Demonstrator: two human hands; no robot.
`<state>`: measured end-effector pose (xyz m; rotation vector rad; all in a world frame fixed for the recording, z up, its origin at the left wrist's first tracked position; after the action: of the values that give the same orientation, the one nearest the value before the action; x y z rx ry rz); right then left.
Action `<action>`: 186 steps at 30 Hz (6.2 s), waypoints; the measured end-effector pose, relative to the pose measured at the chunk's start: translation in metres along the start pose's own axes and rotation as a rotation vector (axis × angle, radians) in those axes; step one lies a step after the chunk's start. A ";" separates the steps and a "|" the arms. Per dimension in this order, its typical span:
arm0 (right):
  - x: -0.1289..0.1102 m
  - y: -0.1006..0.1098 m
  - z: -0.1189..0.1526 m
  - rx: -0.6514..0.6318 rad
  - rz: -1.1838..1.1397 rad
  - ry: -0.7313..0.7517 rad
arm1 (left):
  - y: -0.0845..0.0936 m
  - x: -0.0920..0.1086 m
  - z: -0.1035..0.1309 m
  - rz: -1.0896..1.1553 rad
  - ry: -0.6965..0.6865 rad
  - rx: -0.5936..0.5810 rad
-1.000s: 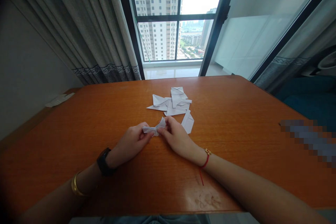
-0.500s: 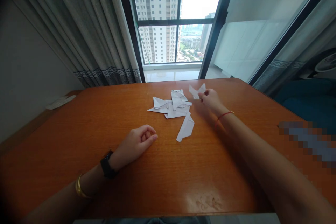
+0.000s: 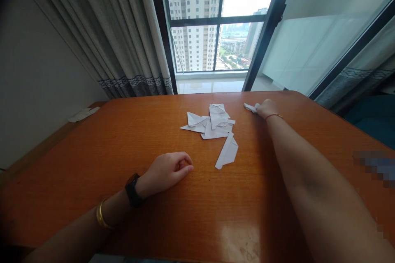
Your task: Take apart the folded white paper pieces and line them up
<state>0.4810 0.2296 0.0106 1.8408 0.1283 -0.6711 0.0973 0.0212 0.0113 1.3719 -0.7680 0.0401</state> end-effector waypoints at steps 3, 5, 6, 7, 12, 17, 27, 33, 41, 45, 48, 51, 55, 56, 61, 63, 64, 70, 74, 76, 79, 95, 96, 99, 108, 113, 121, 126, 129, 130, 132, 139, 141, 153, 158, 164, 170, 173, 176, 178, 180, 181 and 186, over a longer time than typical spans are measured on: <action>0.002 0.000 0.007 0.032 0.001 -0.103 | 0.000 0.000 0.000 -0.004 -0.003 -0.002; 0.000 0.004 0.012 0.067 -0.014 -0.132 | 0.000 0.001 0.000 -0.010 -0.007 0.001; -0.003 0.007 0.014 0.084 -0.023 -0.143 | 0.000 0.001 0.000 -0.014 -0.007 0.002; -0.006 0.011 0.017 0.101 -0.032 -0.150 | 0.000 0.001 0.000 -0.017 -0.007 0.003; -0.044 0.019 0.032 0.041 -0.067 -0.051 | 0.000 0.001 -0.001 -0.025 -0.006 -0.002; -0.101 -0.029 0.069 -0.285 -0.057 0.075 | 0.000 0.000 -0.001 -0.036 -0.001 -0.001; -0.142 -0.020 0.111 -0.289 -0.206 0.209 | 0.002 -0.003 -0.003 0.092 0.022 0.007; -0.176 0.023 0.238 -0.190 -0.402 0.863 | -0.005 -0.001 -0.004 1.030 0.116 -0.014; -0.133 0.000 0.183 -0.086 -0.230 0.475 | -0.005 -0.017 -0.002 1.412 0.421 0.175; -0.085 -0.024 0.133 -0.135 -0.101 0.210 | -0.010 -0.015 -0.001 1.438 0.480 0.088; -0.076 -0.025 0.125 -0.182 -0.199 0.186 | -0.014 -0.016 -0.002 1.444 0.499 0.045; -0.088 -0.004 0.131 -0.146 -0.304 0.192 | -0.017 -0.021 -0.004 1.432 0.512 0.045; -0.135 0.009 0.174 -0.629 -0.664 0.364 | -0.017 -0.023 -0.004 1.345 0.501 0.019; -0.148 0.008 0.191 -0.811 -0.676 0.433 | -0.017 -0.021 -0.004 1.321 0.478 0.001; -0.169 0.002 0.237 -0.985 -0.350 0.645 | -0.012 -0.008 -0.002 1.229 0.264 -0.070; -0.170 -0.001 0.240 -0.968 -0.276 0.680 | -0.007 -0.003 -0.002 1.191 0.158 -0.068; -0.170 -0.002 0.241 -0.969 -0.252 0.686 | -0.005 0.000 -0.002 1.178 0.109 -0.060; -0.171 0.003 0.237 -0.934 -0.195 0.665 | -0.005 0.002 0.000 1.180 0.166 -0.062; -0.155 0.021 0.200 -0.722 -0.109 0.595 | -0.009 -0.010 0.000 1.221 0.344 0.046; -0.138 0.024 0.180 -0.624 0.037 0.580 | -0.008 -0.014 -0.002 1.256 0.375 0.110; -0.120 0.012 0.171 -0.715 0.146 0.716 | -0.007 -0.016 -0.003 1.325 0.397 0.144; -0.181 0.032 0.230 -0.636 -0.469 0.724 | -0.018 -0.002 0.001 1.230 0.250 -0.115; -0.185 0.028 0.238 -0.606 -0.451 0.760 | -0.019 0.001 0.002 1.219 0.222 -0.131; -0.187 0.017 0.251 -0.637 -0.471 0.776 | -0.018 0.004 0.001 1.153 0.134 -0.134; -0.177 0.001 0.253 -0.279 -0.199 1.052 | 0.039 -0.014 0.001 0.270 -0.034 0.540; -0.174 -0.021 0.265 -0.472 -0.143 1.098 | 0.025 -0.007 -0.005 -0.100 -0.153 0.285; -0.176 -0.018 0.266 -0.455 0.081 1.064 | 0.017 -0.003 -0.006 -0.345 -0.164 0.183; -0.175 -0.019 0.264 -0.472 0.167 1.034 | 0.018 -0.002 -0.006 -0.434 -0.143 0.168; -0.175 -0.018 0.264 -0.470 0.185 1.028 | 0.020 -0.001 -0.005 -0.426 -0.124 0.162; -0.175 -0.019 0.264 -0.475 0.188 1.026 | 0.021 -0.001 -0.005 -0.416 -0.117 0.167; -0.175 -0.018 0.265 -0.485 0.178 1.021 | 0.026 -0.001 -0.004 -0.368 -0.100 0.199; -0.167 -0.012 0.243 -0.609 -0.174 0.830 | 0.029 -0.017 -0.007 0.022 0.000 0.216; -0.160 -0.013 0.231 -0.693 -0.435 0.624 | 0.030 -0.020 -0.007 0.147 0.025 0.231; -0.148 -0.015 0.216 -0.769 -1.089 0.115 | 0.025 -0.033 -0.008 0.786 0.259 0.216; -0.153 -0.023 0.228 -0.808 -1.171 0.039 | 0.022 -0.027 -0.007 0.810 0.209 0.269; -0.102 -0.003 0.152 -0.606 -1.094 -0.101 | 0.024 -0.024 -0.008 0.762 0.126 0.308; 0.014 0.016 0.088 -0.272 -0.967 -0.429 | 0.023 -0.017 -0.006 0.548 0.033 0.253; 0.047 0.022 0.080 -0.183 -0.897 -0.509 | 0.023 -0.011 -0.005 0.445 -0.008 0.225; 0.056 0.019 0.076 -0.149 -0.825 -0.527 | 0.023 -0.007 -0.005 0.345 -0.039 0.204; 0.054 0.014 0.074 -0.144 -0.765 -0.519 | 0.023 -0.006 -0.005 0.304 -0.053 0.189; 0.051 0.010 0.074 -0.146 -0.685 -0.506 | 0.022 -0.006 -0.005 0.293 -0.062 0.179; 0.050 0.009 0.074 -0.149 -0.640 -0.497 | 0.022 -0.007 -0.005 0.290 -0.066 0.177; 0.047 0.017 0.078 -0.144 -0.416 -0.410 | 0.021 -0.007 -0.005 0.249 -0.077 0.178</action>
<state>0.4968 0.1429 -0.0160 1.5136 0.2844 -1.2820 0.0849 0.0337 0.0255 1.4448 -1.0166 0.2576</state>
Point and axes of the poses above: each hand's wrist, its own z-axis away from the middle knuckle, its own y-axis out of the back of the hand, x = y × z, the point moved 6 cm from there along -z, towards the middle knuckle, and after that the axes turned 5 degrees about -z, right-handed, at the moved point
